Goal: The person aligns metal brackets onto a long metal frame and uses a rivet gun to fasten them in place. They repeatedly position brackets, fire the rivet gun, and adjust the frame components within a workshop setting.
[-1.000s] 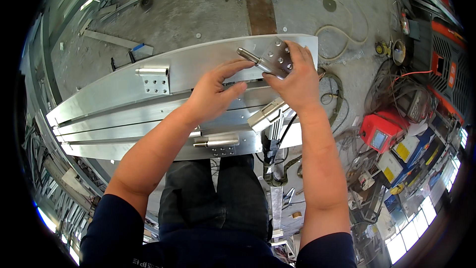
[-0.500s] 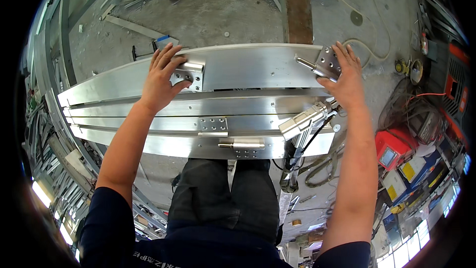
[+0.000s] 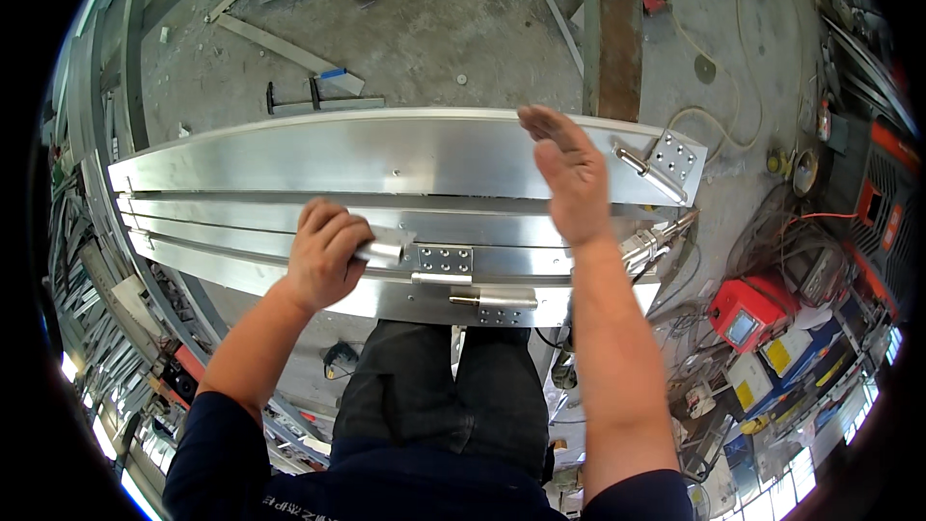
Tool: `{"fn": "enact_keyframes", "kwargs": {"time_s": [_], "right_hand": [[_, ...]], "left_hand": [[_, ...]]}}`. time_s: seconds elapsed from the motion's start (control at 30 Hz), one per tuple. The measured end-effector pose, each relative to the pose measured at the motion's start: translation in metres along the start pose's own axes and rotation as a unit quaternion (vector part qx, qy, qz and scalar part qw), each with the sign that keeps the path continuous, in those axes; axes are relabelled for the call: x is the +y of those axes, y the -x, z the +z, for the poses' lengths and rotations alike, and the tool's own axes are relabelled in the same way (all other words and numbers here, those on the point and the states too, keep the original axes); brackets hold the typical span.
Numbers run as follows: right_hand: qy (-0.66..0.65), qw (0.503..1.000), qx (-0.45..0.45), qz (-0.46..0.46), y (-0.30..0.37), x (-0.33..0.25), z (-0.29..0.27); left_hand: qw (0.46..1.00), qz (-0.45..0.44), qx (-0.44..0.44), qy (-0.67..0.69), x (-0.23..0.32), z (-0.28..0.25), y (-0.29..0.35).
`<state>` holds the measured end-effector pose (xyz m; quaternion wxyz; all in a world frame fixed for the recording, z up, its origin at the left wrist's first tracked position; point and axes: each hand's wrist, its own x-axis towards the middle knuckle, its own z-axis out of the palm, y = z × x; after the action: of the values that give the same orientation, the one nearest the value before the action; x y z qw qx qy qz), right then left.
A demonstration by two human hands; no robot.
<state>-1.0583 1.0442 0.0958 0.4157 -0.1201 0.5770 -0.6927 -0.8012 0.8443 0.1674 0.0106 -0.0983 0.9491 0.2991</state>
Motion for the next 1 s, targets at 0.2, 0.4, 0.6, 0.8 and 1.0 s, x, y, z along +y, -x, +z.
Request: {"fn": "enact_keyframes", "kwargs": {"time_s": [0.2, 0.4, 0.6, 0.8, 1.0], "right_hand": [[0.018, 0.995, -0.062, 0.078, 0.011, 0.049, 0.096], [-0.228, 0.951, -0.148, 0.151, 0.000, 0.045, 0.090], [-0.056, 0.942, -0.123, 0.309, 0.004, 0.051, 0.109], [-0.138, 0.965, -0.003, 0.221, -0.009, 0.029, 0.084], [0.080, 0.914, -0.107, 0.383, -0.007, 0.011, 0.075]], "left_hand": [[0.970, -0.173, 0.019, 0.172, 0.008, -0.007, 0.046], [0.954, -0.186, 0.085, 0.218, 0.000, -0.015, 0.059], [0.943, -0.195, 0.106, 0.249, -0.004, -0.009, 0.065], [0.944, -0.192, 0.103, 0.247, -0.005, -0.011, 0.066], [0.945, -0.194, 0.092, 0.248, -0.004, -0.010, 0.064]]}}
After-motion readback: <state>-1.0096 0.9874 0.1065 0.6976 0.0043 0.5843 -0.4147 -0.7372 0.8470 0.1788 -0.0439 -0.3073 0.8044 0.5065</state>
